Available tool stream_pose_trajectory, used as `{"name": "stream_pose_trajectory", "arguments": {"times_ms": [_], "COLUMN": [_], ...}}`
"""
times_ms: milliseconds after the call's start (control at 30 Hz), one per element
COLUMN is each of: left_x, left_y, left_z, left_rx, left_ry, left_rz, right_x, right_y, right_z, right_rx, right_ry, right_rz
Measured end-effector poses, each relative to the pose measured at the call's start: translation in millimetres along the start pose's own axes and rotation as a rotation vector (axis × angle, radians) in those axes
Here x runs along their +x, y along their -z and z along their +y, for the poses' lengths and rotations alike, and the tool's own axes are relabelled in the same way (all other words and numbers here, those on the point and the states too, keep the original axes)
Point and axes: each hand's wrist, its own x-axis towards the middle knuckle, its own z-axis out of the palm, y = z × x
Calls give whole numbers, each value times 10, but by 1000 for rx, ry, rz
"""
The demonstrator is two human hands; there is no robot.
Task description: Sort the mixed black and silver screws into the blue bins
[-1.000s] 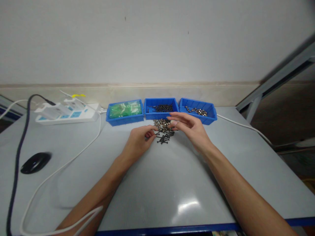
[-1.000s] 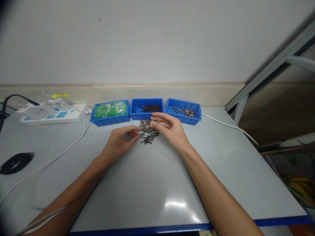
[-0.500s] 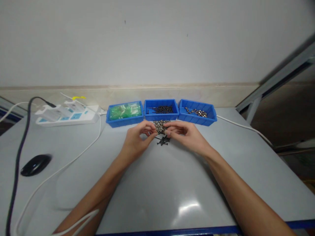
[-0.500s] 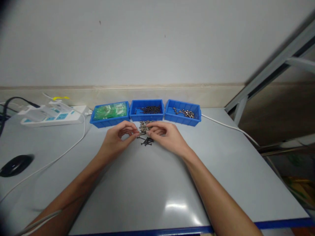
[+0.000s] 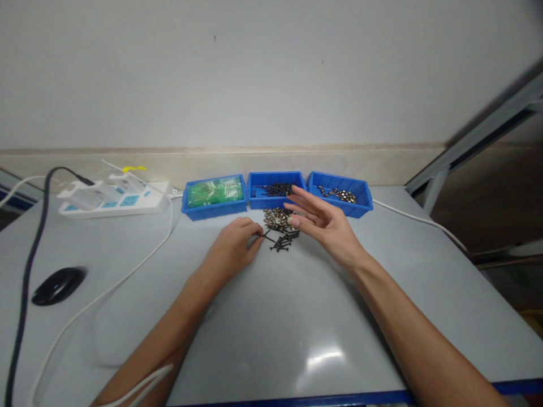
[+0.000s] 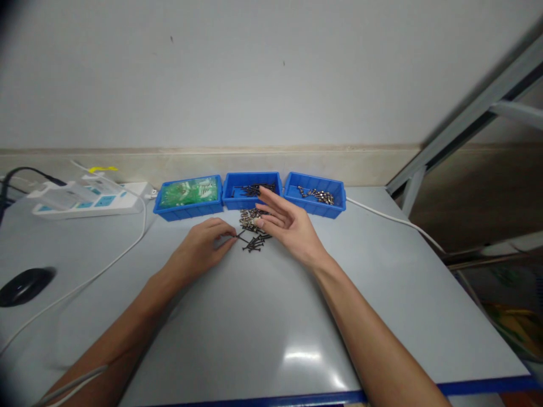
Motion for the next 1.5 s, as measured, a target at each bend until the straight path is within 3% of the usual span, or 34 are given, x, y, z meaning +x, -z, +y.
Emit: {"name": "stream_pose_trajectory", "arguments": {"times_ms": [200, 433, 633, 767, 833, 900, 967, 1033, 1167, 1500], "left_x": [14, 71, 71, 64, 57, 45, 29, 13, -5, 37], "left_y": [35, 28, -49, -35, -14, -1, -12, -49, -133, -105], "left_z": [41, 177, 288, 293, 261, 203, 129, 61, 1, 39], "left_rx": [-80, -423, -747, -829, -722, -467, -201, -75, 19, 21], "left_ry": [97, 195, 226, 237, 193, 104, -6, -73, -95, 14], "left_rz": [68, 213, 251, 220, 191, 161, 146, 79, 10, -60], "right_x": [8, -8, -26, -22, -16, -12, -8, -7, -9, 0], "right_y": [26, 6, -61, -46, -30, -17, -18, -33, -69, -42], "right_z": [54, 70, 10, 5, 16, 24, 19, 2, -29, 37], "right_rx": [-122, -382, -70, 24, -5, -75, -105, -68, -27, -45], "right_ry": [38, -3, -170, -242, -260, -237, -168, -81, 29, 5], "right_rz": [-48, -40, -152, -126, -87, -30, 30, 60, 33, 34]}}
